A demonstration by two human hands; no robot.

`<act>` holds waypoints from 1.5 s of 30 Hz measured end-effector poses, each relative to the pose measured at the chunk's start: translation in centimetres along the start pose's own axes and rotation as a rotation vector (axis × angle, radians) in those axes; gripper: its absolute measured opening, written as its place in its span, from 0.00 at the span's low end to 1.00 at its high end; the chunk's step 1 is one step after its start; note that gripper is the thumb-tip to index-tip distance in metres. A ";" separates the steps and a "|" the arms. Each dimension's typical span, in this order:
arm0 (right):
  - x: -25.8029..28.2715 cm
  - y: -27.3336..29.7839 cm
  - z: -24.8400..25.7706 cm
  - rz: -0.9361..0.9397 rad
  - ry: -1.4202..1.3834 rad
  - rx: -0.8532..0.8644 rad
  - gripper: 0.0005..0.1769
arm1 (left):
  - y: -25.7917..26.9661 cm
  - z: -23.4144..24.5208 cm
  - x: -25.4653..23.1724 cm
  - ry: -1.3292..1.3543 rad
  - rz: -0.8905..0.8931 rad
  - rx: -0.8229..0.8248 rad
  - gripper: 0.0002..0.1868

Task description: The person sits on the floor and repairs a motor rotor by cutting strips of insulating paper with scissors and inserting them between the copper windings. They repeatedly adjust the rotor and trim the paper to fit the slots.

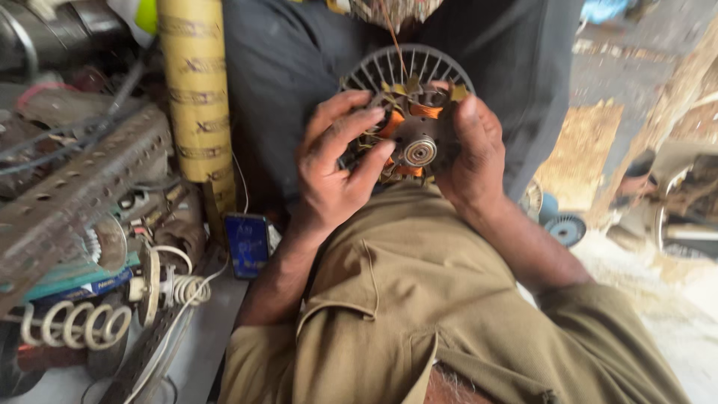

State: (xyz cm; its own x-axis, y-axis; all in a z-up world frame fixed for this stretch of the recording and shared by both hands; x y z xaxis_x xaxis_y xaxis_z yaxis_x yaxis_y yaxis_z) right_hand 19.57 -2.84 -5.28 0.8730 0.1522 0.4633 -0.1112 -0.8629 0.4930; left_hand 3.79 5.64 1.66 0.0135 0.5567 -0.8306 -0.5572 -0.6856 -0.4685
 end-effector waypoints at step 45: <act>4.2 -2.7 1.0 0.286 0.951 0.073 0.22 | 4.1 -2.3 7.2 0.720 0.309 -0.125 0.23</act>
State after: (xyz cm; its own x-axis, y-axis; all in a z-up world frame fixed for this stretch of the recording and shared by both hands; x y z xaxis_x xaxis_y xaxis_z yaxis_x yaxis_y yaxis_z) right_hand 24.01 -0.38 -5.39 0.0706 0.2287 0.9709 -0.2005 -0.9502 0.2384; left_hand 3.49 5.76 -6.92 0.4308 -0.0780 -0.8991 -0.5266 -0.8308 -0.1802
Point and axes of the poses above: each hand's wrist, its own y-axis away from the middle knuckle, its own z-axis out of the back of the hand, x = y × z, the point moved 7 cm from there along -y, towards the middle knuckle, and after that the axes turned 15 degrees about -z, right-handed, at the moved point
